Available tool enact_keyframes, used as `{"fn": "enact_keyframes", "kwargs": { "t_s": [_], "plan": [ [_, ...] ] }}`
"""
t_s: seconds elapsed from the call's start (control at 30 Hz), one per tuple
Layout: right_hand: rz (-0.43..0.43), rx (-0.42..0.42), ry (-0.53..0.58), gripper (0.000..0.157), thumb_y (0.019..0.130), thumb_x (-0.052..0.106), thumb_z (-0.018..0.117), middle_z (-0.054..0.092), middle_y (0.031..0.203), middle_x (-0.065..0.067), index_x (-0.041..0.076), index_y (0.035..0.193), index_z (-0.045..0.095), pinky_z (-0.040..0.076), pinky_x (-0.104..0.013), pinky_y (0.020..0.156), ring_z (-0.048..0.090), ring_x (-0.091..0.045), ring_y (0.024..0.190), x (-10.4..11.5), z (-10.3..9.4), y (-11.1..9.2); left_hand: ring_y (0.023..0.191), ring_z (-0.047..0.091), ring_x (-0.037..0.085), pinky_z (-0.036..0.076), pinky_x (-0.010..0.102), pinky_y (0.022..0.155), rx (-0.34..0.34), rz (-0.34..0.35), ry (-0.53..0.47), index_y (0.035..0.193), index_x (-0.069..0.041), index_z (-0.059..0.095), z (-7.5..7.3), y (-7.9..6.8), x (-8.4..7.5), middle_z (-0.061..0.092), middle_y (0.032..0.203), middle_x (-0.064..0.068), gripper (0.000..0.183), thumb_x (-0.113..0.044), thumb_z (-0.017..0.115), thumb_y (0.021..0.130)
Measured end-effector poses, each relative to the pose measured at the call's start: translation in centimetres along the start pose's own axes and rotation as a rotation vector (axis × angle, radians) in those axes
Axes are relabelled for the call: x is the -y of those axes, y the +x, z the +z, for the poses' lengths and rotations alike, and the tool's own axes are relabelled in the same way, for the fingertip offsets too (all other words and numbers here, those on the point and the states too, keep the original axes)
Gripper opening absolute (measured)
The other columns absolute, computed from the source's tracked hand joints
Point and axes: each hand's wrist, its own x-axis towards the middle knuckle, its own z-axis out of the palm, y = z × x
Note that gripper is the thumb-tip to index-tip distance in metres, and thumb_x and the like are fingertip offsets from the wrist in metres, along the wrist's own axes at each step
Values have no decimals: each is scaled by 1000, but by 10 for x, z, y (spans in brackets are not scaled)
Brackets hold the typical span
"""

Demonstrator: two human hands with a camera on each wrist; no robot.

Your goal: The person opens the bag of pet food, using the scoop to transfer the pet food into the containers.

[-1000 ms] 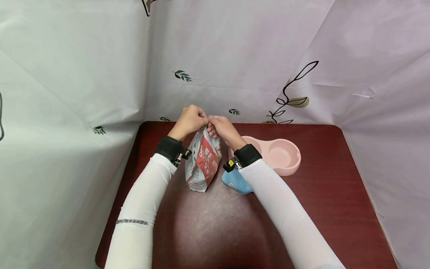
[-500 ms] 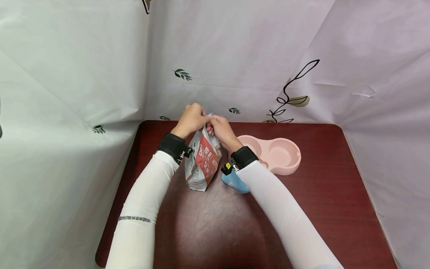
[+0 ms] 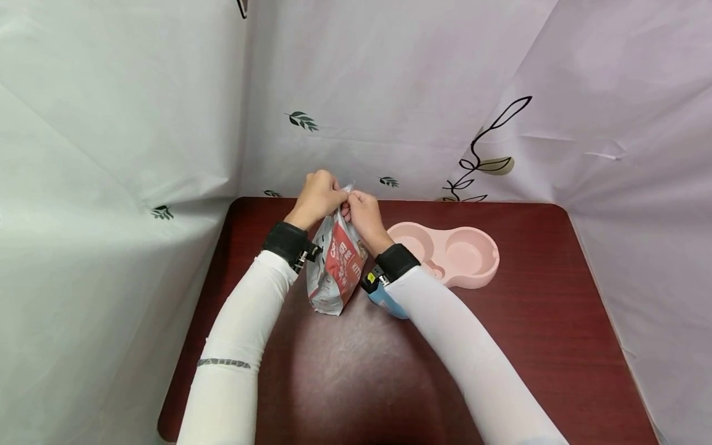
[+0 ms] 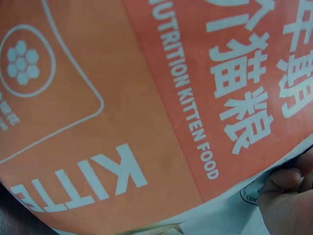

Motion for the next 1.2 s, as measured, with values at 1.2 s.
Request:
{"fn": "enact_keyframes", "kwargs": {
  "t_s": [1.2],
  "plan": [
    [40, 64, -67, 39, 109, 21, 48, 56, 65, 2, 9, 73, 57, 43, -20, 56, 50, -9, 56, 8, -10, -4, 61, 60, 20, 43, 26, 54, -49, 77, -17, 79, -7, 78, 2, -9, 5, 68, 72, 6, 24, -10, 62, 96]
  ]
}}
